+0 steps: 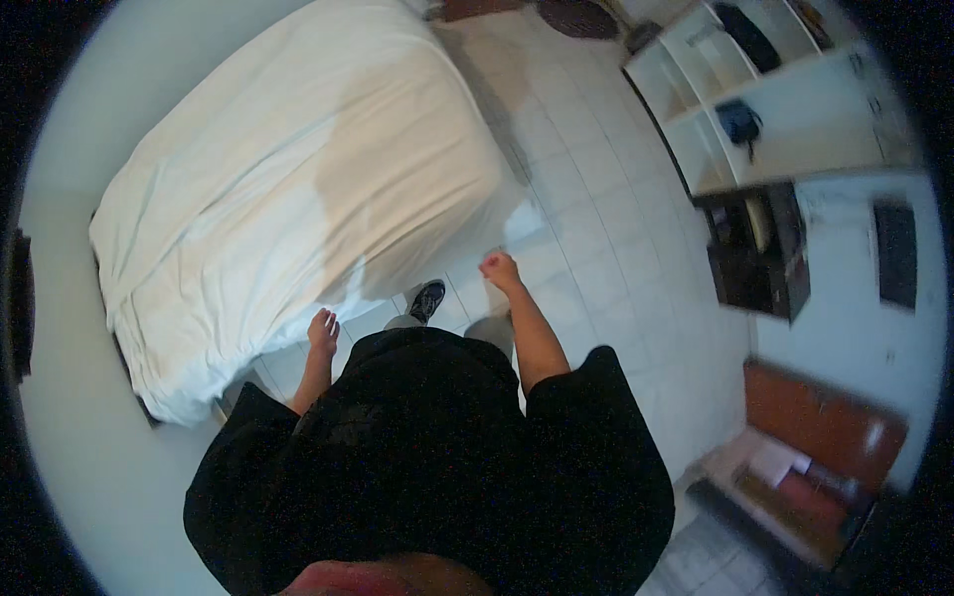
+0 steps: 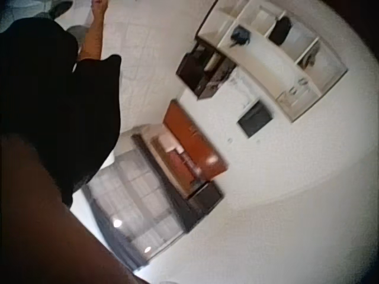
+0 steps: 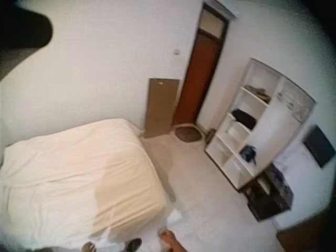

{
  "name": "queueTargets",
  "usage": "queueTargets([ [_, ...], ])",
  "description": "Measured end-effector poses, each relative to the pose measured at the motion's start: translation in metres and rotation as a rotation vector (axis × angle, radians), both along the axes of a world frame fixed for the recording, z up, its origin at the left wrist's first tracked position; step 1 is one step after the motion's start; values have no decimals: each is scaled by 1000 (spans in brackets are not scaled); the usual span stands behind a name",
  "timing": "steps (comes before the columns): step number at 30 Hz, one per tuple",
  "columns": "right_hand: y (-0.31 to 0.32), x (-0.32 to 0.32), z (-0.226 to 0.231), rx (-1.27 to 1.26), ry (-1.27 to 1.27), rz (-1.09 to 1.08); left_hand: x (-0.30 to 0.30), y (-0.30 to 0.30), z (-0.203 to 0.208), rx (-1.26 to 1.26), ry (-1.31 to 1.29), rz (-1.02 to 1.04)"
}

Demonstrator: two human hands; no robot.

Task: The person spreads a white fitted sheet over a mattress, tucking it under the corners and smoothing the surface. They then pick up a pillow and insert it into a pillowcase, placing the finished pillow on the bed.

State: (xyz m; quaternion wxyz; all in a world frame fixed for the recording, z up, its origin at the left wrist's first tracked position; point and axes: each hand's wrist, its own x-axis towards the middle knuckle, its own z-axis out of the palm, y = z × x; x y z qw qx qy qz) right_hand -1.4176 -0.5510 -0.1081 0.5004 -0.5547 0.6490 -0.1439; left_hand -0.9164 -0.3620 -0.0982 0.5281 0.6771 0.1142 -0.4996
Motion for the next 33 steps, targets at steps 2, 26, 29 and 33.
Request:
queueTargets([
  [2,-18,-38,-11,178,42,21,-48,9,10,43,-46,39],
  [26,-30,192,-30,-414,260,1014,-339,400,2,408,-11,1188],
  [29,28,336,-5,-448,137,864,-255,423,13,410,-96,1060],
  [33,99,498,49,-576,-24,1076,-119,446,57,353,-253,949],
])
